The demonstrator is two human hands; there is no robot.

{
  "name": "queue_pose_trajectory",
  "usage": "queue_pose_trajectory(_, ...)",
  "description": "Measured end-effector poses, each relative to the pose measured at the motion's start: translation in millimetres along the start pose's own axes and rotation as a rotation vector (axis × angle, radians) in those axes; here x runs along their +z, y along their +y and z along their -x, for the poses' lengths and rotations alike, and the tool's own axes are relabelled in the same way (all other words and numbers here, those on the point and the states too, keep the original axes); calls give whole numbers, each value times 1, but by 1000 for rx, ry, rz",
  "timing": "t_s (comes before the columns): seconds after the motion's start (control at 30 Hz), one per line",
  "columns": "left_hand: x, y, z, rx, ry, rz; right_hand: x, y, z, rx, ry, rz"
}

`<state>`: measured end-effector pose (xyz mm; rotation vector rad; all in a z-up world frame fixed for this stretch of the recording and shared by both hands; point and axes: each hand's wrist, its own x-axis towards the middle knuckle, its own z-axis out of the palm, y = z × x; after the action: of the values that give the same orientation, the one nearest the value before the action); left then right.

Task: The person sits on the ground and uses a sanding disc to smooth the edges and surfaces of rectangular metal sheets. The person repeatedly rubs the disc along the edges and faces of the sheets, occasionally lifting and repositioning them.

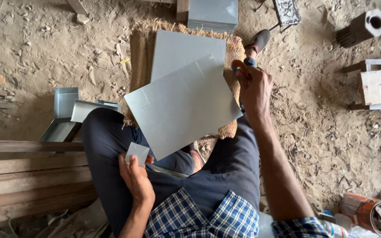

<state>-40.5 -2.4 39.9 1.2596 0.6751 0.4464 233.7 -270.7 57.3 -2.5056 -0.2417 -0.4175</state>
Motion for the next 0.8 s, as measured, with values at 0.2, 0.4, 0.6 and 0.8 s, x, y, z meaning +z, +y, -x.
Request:
queue_pose_trajectory(0.2,2,6,-3,-28,12,51,-16,74,73,195,-385,223)
queue_pose_trajectory(0.4,-6,13,1,-3,-125,-90,-66,97,219,692,-253,28)
queue_pose_trajectory(0.6,7,40,-10,-157,-93,6,-59,73,261,776,-1,-331)
queue_pose_trajectory(0.8,11,39,-9,-149,-175,-86,-28,88,219,644,126,-486)
